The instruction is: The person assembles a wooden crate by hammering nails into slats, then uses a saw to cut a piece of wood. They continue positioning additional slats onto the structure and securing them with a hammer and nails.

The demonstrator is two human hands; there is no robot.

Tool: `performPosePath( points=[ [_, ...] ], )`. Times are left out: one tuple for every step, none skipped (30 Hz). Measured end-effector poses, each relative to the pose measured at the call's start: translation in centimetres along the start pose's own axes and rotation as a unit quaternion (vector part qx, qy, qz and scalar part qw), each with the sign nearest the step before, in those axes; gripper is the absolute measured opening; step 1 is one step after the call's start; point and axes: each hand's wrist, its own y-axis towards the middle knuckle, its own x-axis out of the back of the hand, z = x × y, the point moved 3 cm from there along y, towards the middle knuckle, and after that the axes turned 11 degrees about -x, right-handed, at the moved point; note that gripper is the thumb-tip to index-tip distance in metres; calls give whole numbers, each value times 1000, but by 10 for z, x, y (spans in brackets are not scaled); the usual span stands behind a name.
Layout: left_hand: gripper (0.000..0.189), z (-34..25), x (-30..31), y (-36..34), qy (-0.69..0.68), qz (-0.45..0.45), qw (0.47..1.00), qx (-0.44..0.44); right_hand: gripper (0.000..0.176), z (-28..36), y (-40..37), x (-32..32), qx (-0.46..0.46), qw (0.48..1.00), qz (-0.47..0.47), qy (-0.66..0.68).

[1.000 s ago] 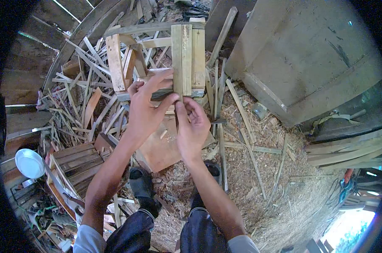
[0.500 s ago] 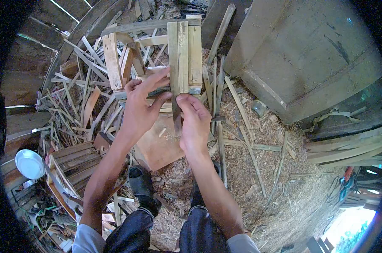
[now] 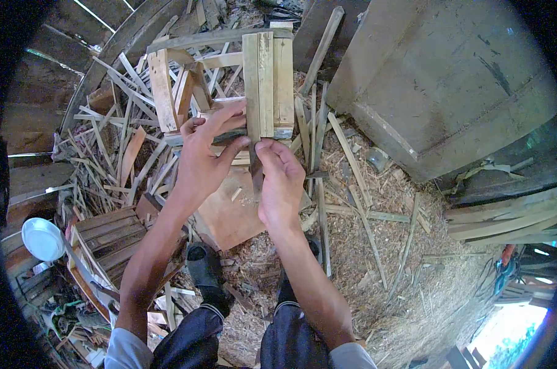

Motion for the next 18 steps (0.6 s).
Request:
performPosePath(
  points=[
    [55, 0, 0, 0, 0, 0, 1000, 0, 18, 2, -1, -2, 12, 1000, -12, -3],
    [55, 0, 1, 1, -1, 1, 1000, 2, 18, 1, -1, -1, 11, 1000, -12, -3],
    [56, 0, 1, 1, -1, 2, 1000, 4, 18, 0, 0, -1, 13, 1000, -8, 3],
    [56, 0, 1, 1, -1, 2, 1000, 4, 18, -1, 0, -1, 15, 1000, -5, 9],
    [56, -1, 1, 2, 0, -4, 1000, -1, 18, -2, 1, 0, 15, 1000, -4, 9],
    [56, -1, 1, 2, 2, -10, 1000, -6, 17, -3, 2, 0, 16, 1000, -2, 17],
    [56, -1, 1, 2, 1, -10, 1000, -7, 17, -3, 2, 0, 18, 1000, -1, 24],
    [57, -1, 1, 1, 1, -10, 1000, -6, 17, -3, 2, 0, 18, 1000, -1, 24],
    [57, -1, 1, 1, 0, -10, 1000, -5, 17, -2, 1, 0, 16, 1000, -3, 19],
    [57, 0, 1, 1, 0, -10, 1000, -4, 17, -1, 0, 0, 14, 1000, -6, 14],
    [57, 0, 2, 1, 0, -10, 1000, -5, 17, -1, 0, -1, 13, 1000, -5, 14],
    [57, 0, 2, 1, 0, -8, 1000, -5, 17, -1, 0, -2, 16, 1000, -7, 12],
    [57, 0, 1, 1, -1, -8, 1000, -5, 16, 0, -1, -2, 17, 1000, -9, 9],
    [58, 0, 1, 1, 1, -11, 1000, -8, 16, 1, -2, -3, 17, 1000, -10, 9],
    [58, -1, 1, 1, 2, -13, 1000, -11, 16, 2, -3, -4, 13, 1000, -8, 4],
    [58, -1, 2, 1, 2, -12, 1000, -10, 16, 3, -3, -5, 9, 1000, -4, -2],
    [59, -1, 2, 1, -2, 3, 1000, 8, 16, 4, -4, -6, 9, 1000, -5, -1],
    [60, -1, 2, 1, -5, 18, 999, 27, 17, 5, -4, -6, -1, 1000, -8, 9]
  ],
)
